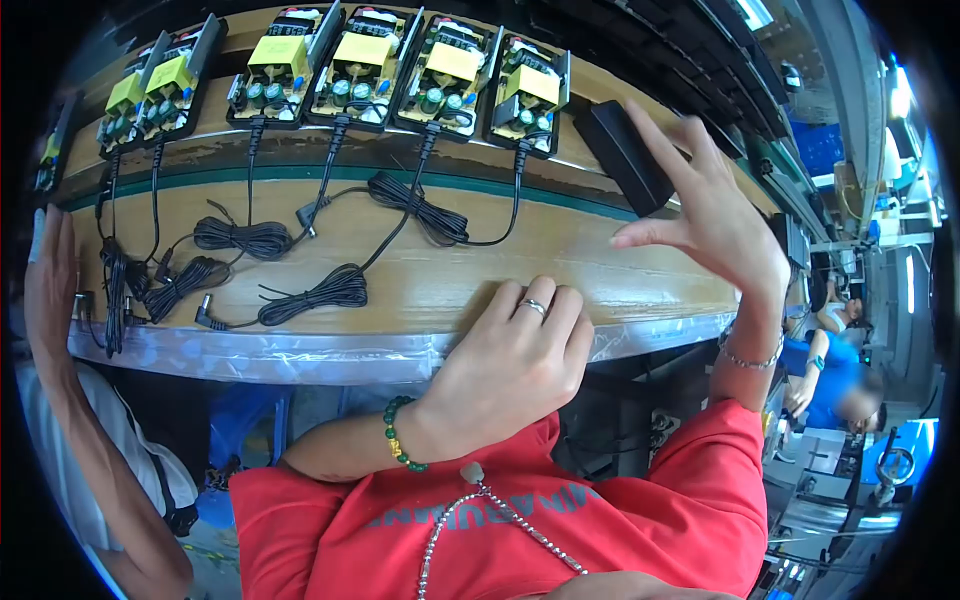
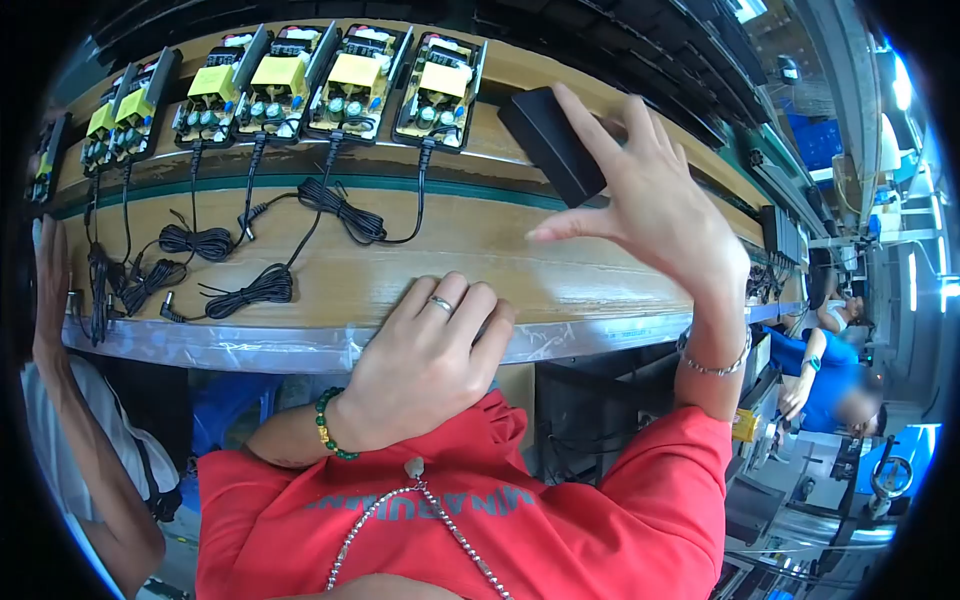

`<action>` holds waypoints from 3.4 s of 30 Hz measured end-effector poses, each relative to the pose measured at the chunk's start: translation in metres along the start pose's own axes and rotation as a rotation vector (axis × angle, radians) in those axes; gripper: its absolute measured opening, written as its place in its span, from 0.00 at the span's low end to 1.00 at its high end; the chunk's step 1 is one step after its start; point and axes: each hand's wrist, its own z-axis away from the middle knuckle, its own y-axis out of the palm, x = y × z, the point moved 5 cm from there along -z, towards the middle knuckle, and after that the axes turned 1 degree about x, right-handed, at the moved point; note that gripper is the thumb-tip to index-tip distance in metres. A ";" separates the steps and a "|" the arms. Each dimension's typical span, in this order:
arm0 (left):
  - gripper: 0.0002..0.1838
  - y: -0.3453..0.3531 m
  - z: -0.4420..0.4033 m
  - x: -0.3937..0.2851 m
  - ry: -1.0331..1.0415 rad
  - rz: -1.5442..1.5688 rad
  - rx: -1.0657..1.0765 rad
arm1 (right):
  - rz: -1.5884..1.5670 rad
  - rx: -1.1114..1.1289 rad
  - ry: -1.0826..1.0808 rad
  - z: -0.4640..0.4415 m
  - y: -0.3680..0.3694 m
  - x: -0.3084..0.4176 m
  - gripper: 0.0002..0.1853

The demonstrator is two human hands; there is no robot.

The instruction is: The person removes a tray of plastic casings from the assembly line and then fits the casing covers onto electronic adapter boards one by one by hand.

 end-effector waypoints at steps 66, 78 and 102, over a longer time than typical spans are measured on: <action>0.07 -0.002 -0.002 -0.002 0.023 0.041 0.001 | -0.198 -1.094 -0.050 -0.022 -0.056 -0.061 0.25; 0.22 -0.048 0.009 0.007 -0.040 0.344 -0.249 | 0.057 -0.966 -0.229 0.040 -0.054 -0.017 0.37; 0.22 -0.163 0.047 0.202 -0.738 -0.539 -0.332 | -0.360 -0.171 -0.185 0.023 0.023 -0.038 0.63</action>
